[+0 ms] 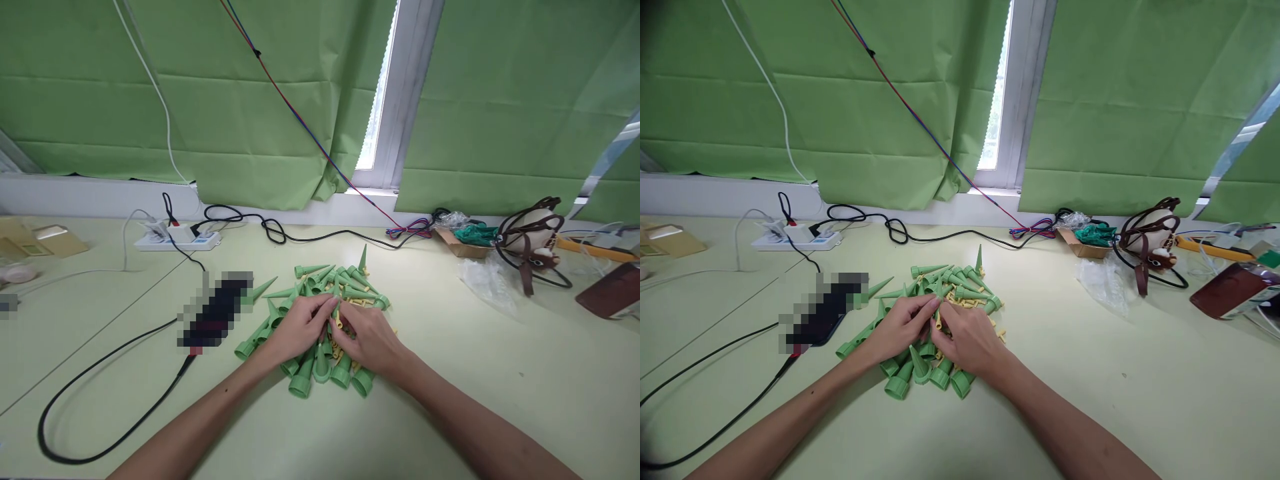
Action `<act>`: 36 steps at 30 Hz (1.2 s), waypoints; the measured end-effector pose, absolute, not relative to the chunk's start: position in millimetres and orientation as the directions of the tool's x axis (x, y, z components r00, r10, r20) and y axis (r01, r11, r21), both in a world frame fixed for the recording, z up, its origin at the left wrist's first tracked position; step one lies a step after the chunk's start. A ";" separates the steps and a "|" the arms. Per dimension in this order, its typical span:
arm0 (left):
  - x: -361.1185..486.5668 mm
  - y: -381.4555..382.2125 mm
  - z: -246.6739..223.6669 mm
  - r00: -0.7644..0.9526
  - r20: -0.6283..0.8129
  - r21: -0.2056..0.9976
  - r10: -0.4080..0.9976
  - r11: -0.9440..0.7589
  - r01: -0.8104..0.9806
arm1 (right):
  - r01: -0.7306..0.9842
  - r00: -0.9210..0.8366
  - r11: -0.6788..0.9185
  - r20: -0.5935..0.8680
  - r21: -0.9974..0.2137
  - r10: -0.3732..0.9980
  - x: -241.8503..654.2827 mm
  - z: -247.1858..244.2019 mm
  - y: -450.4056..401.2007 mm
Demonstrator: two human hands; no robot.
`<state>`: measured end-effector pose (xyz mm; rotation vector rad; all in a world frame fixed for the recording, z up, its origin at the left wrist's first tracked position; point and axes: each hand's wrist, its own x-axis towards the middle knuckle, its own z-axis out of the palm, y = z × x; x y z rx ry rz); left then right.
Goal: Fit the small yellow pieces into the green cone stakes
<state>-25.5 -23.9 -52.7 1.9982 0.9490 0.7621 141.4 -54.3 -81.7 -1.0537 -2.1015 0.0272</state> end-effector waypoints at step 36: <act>-25.0 -24.4 -51.2 0.545 0.128 0.898 0.829 -0.330 0.291 | 0.619 -0.318 0.671 0.651 -0.408 0.689 141.0 -80.7 -54.6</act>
